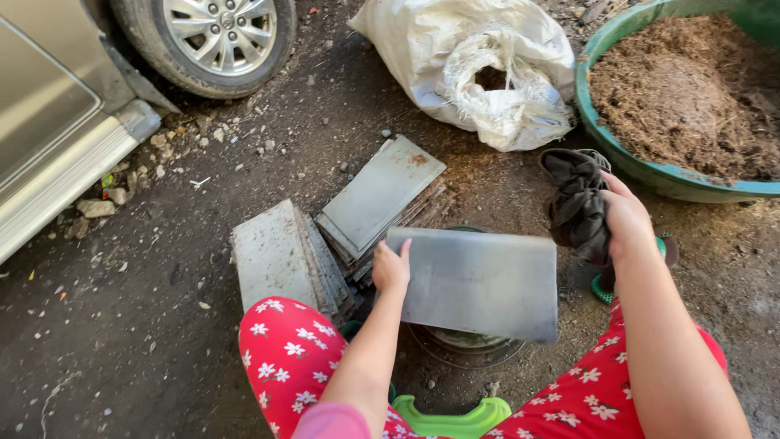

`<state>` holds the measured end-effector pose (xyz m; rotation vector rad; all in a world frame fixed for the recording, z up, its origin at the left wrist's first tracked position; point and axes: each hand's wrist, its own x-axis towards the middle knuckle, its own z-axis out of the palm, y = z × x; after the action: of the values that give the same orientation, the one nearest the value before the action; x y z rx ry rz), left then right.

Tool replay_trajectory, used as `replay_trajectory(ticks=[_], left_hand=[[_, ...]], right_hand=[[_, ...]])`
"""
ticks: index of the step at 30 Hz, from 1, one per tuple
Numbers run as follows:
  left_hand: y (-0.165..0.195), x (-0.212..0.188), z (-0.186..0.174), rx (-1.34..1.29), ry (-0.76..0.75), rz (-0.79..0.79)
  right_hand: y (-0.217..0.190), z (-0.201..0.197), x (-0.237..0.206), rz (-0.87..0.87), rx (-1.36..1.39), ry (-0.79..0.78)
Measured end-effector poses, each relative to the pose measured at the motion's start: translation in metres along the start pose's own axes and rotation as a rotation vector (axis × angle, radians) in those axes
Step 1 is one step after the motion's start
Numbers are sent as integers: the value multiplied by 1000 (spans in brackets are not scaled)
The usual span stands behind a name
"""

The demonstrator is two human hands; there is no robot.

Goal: The person sits on a small stool and wipes rectangular tiles with a dark cloth. They pick up tiles from a stack, wipe both sides, and place them onto a separate stack. A green basin with sand and a white sack are visible nearby.

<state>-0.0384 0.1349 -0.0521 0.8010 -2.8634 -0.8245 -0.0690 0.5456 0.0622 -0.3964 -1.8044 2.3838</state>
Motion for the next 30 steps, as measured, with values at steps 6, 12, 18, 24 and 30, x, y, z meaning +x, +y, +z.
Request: replay_trajectory(ticks=[6,12,18,24,30], left_hand=[[-115,-34,3,-224,28,-160],[-160,-48,7,-303,24,-157],[-159,-46,3,-327,65,-152],[-155,-30,7,-349,76,-146],[-148,-9,10,-356,110,-134]], right_hand=[[38,139,-95,-564,-1146,60],[142,283,-225,-770,-1667,-481],[157,250,-152,-455,-1613,-332],[88,128,-7,-151,-1866,100],[46,117,-6,-398,-1675,196]])
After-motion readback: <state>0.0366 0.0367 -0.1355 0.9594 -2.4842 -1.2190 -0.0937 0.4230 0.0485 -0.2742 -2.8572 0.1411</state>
